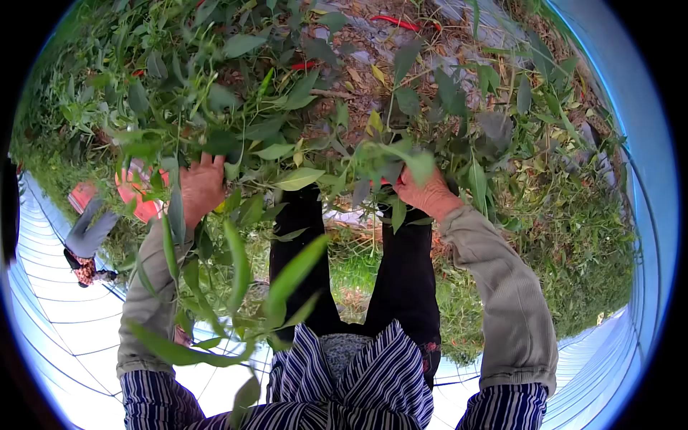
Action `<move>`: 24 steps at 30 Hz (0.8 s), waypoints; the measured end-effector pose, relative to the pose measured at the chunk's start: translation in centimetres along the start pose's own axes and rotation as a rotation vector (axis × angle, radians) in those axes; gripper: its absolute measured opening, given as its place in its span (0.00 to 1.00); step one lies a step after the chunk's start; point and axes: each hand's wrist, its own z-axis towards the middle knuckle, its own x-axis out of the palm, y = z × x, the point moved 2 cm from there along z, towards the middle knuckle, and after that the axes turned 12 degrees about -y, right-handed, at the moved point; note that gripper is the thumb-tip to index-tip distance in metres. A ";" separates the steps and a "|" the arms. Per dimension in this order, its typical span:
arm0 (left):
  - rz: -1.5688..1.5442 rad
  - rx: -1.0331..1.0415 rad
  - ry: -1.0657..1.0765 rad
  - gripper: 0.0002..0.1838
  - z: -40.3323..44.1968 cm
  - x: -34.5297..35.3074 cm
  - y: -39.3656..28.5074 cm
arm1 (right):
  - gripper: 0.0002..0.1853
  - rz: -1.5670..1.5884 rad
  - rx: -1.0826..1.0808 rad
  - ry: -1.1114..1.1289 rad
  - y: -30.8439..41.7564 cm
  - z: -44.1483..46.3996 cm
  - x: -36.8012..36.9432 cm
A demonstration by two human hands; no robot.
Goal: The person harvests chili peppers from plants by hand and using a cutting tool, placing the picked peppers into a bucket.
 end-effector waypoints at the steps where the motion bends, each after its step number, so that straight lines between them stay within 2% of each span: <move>1: 0.005 0.037 0.032 0.38 -0.5 2.3 0.6 | 0.18 0.047 0.063 -0.023 0.3 -0.7 -1.0; 2: 0.056 0.102 0.045 0.35 -1.2 5.2 1.3 | 0.16 0.093 0.128 -0.049 0.2 -1.1 -1.5; 3: 0.233 0.158 -0.111 0.32 0.6 9.8 3.3 | 0.16 0.027 0.128 -0.168 0.1 2.3 -3.2; 4: 0.468 0.224 -0.218 0.29 0.2 9.2 2.7 | 0.16 0.166 0.070 -0.304 0.2 2.1 -2.7; 5: -0.108 0.073 -0.001 0.26 -0.6 9.2 2.5 | 0.16 0.294 0.025 -0.451 0.0 1.8 -2.6; 6: -0.123 0.059 0.074 0.17 -3.5 8.2 3.2 | 0.16 0.361 -0.033 -0.630 1.5 1.5 -2.5; 7: -0.141 0.067 0.073 0.17 -3.7 9.9 3.1 | 0.16 0.345 -0.023 -0.624 2.4 1.5 -4.2; 9: -0.074 0.055 0.359 0.23 -4.2 15.0 3.1 | 0.16 0.588 0.127 -0.815 3.9 2.9 -8.5; 10: 0.021 0.084 0.064 0.21 -5.2 15.8 2.7 | 0.15 0.710 0.124 -0.893 4.7 3.6 -10.3; 11: 0.016 0.079 0.063 0.21 -5.9 17.3 2.3 | 0.14 0.836 0.125 -0.963 5.9 4.0 -11.9; 12: -0.159 0.006 -0.058 0.20 -6.6 18.6 2.1 | 0.14 0.836 0.120 -0.956 8.2 4.1 -13.7; 13: -0.335 -0.068 -0.181 0.18 -7.0 19.3 2.3 | 0.13 0.977 0.108 -0.918 11.0 4.3 -15.5; 14: -0.442 -0.159 -0.019 0.15 -6.5 18.6 1.9 | 0.13 1.112 0.103 -0.878 12.9 4.7 -16.0; 15: -0.444 -0.164 -0.014 0.15 -6.8 19.1 2.0 | 0.13 1.110 0.103 -0.871 14.0 6.0 -15.6; 17: -0.428 -0.142 0.052 0.27 -6.9 21.1 1.9 | 0.14 1.251 0.122 -0.846 14.7 10.4 -14.4; 18: -0.428 -0.150 0.049 0.27 -7.5 22.1 1.9 | 0.14 1.251 0.112 -0.843 14.5 12.9 -13.7; 20: -0.469 -0.161 0.214 0.26 -8.8 24.0 1.4 | 0.16 0.899 0.222 -1.017 13.4 18.5 -12.6; 21: -0.506 -0.173 0.267 0.26 -9.4 24.5 1.3 | 0.16 0.899 0.209 -1.022 13.2 21.3 -12.4; 23: -0.576 -0.201 0.251 0.26 -9.4 23.4 0.4 | 0.12 0.825 0.392 -1.053 12.6 25.5 -12.3; 24: -0.518 -0.219 0.240 0.27 -8.8 21.0 0.3 | 0.12 0.830 0.379 -1.061 13.2 26.7 -12.6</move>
